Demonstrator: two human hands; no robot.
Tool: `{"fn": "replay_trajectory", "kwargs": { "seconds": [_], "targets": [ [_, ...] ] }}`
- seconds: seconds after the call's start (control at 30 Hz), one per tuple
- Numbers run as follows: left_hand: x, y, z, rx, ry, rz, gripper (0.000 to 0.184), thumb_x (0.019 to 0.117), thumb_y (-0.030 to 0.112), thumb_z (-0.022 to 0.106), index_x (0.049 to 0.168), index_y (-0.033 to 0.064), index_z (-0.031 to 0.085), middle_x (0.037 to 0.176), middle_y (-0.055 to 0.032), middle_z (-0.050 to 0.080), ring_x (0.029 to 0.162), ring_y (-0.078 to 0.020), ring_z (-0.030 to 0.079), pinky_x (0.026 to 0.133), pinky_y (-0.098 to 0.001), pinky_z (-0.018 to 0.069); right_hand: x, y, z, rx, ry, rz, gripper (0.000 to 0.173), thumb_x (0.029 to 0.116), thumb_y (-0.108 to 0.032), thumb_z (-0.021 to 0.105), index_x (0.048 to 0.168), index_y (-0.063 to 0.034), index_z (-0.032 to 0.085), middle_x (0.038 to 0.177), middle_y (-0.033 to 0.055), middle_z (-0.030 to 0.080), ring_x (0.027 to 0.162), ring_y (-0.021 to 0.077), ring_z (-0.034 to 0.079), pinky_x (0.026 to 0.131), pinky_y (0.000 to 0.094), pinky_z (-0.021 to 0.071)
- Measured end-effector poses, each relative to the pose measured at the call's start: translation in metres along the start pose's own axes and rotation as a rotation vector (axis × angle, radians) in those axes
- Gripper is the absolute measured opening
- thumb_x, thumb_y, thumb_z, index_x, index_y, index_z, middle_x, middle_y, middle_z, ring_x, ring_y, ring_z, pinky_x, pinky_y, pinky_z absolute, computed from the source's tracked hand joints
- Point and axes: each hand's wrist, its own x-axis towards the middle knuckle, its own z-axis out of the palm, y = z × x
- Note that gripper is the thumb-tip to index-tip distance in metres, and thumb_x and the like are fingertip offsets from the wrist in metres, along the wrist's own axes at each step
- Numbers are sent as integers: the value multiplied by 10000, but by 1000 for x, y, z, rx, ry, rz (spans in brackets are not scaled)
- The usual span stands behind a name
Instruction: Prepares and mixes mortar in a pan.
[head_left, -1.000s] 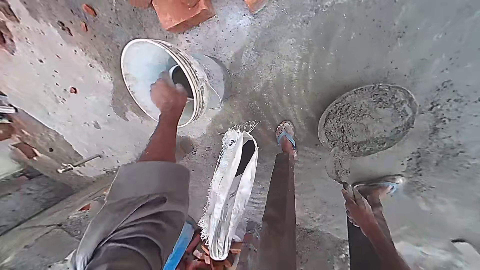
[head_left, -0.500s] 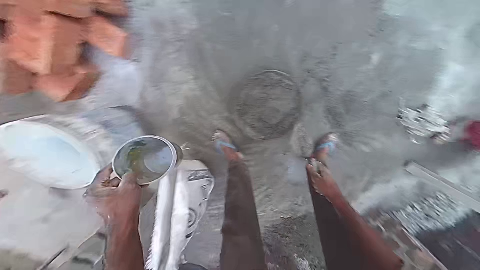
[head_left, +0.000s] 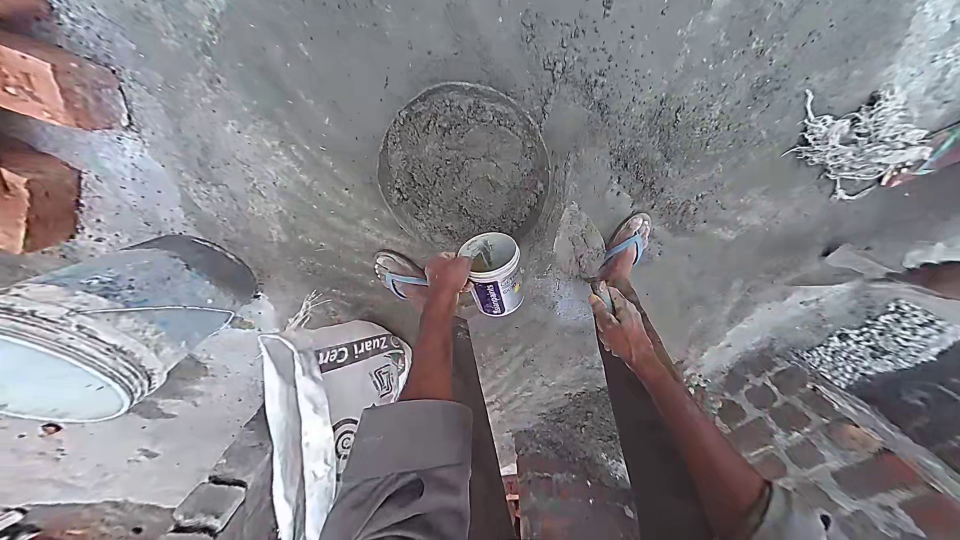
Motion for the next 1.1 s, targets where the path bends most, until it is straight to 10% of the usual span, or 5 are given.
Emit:
{"fn": "replay_trajectory", "kwargs": {
  "seconds": [0.23,0.47,0.63,0.8,1.1],
  "targets": [
    [-16,-23,-3,-95,-75,16,187,989,150,617,1087,-7,647,833,-105,626,577,-146,600,572,-322,560,3,-9,-8,-88,-13,-79,447,1068,-428,464,1332,-87,579,865,67,605,601,158,559,572,368,511],
    [-26,-86,3,-180,-76,34,299,1018,132,577,1266,-28,629,1038,-215,667,728,-237,687,695,-419,605,19,-60,-12,-362,48,-198,485,1035,-340,535,1420,-46,517,1076,189,694,875,281,703,825,485,565],
    [-8,-55,-3,-238,-215,-23,183,1008,138,583,1061,-27,640,786,-103,611,584,-157,606,598,-336,576,25,-82,-7,-328,106,-172,414,1030,-250,587,1383,-39,539,1111,219,656,883,317,670,827,529,544],
    [-4,-28,4,-277,-329,-42,209,1007,136,607,1114,-44,613,852,-133,622,577,-148,608,574,-297,565,26,-108,-2,-539,219,-273,446,1021,-330,583,1350,-30,606,1085,249,692,993,401,681,891,621,505],
    [-15,-105,37,85,-264,202,477,989,240,610,1447,115,566,1238,-222,678,1137,-391,660,987,-608,503,89,-250,2,-1335,239,-904,416,1086,-342,421,1432,-174,580,1079,206,699,862,432,705,641,596,548]
  ]
}}
